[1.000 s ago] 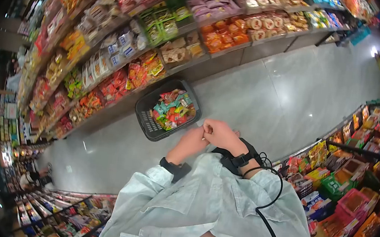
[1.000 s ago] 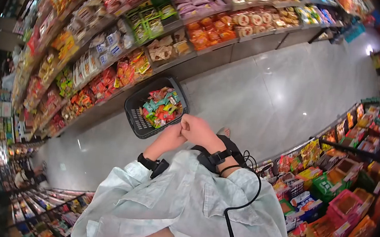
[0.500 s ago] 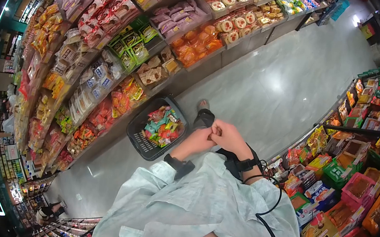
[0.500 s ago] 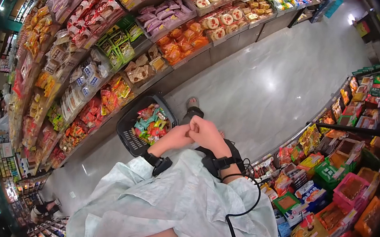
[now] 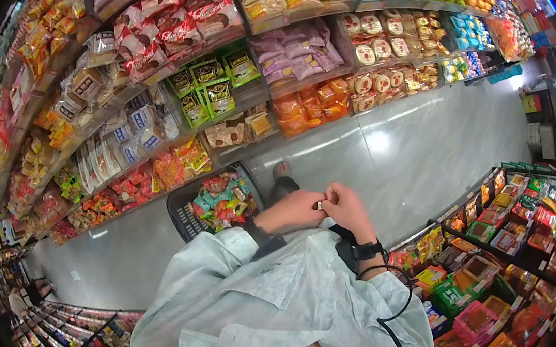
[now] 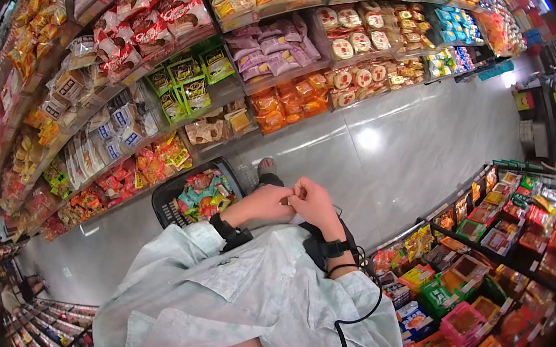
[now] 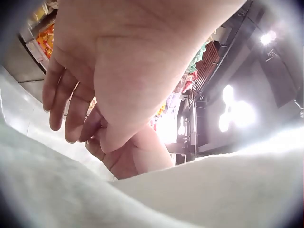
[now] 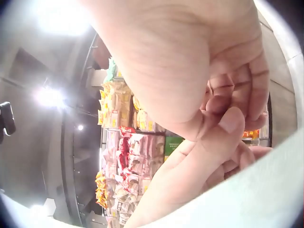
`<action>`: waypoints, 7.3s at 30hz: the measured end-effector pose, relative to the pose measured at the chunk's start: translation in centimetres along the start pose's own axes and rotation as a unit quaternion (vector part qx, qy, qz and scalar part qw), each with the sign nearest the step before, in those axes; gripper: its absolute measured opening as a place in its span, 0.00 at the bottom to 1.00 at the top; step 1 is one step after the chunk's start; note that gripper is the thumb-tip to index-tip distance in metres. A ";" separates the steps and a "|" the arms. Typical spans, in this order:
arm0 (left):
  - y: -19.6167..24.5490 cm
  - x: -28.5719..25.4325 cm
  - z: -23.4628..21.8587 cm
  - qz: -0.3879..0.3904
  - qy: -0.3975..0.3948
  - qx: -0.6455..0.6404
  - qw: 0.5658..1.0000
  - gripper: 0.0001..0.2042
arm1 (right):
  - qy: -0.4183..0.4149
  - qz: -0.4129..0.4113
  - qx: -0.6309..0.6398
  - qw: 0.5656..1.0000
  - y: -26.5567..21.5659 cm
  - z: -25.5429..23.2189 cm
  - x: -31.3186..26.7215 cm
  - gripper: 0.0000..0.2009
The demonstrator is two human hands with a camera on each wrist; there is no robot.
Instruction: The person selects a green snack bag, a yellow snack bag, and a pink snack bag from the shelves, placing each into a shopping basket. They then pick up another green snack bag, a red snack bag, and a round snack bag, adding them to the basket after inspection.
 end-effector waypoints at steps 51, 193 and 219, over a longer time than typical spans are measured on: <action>1.5 18.9 -25.3 -0.073 0.614 -0.200 0.760 0.09 | -0.132 -0.155 0.067 0.977 -1.5 -19.6 23.4 0.11; -10.2 -26.8 7.3 -0.059 0.435 -0.395 0.807 0.09 | -0.310 -0.083 -0.006 0.947 -2.1 15.6 -12.5 0.10; 4.7 3.7 11.8 -0.096 0.209 -0.158 0.960 0.12 | -0.131 -0.052 0.167 0.976 11.1 -7.6 -3.6 0.12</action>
Point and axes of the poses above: each hand's wrist, its own x-axis towards the middle knuckle, its own z-axis out of the palm, y = z × x, the point moved 5 cm from there along x, towards the middle knuckle, and after that the axes turned 6 degrees about -x, right-handed, at the moved point
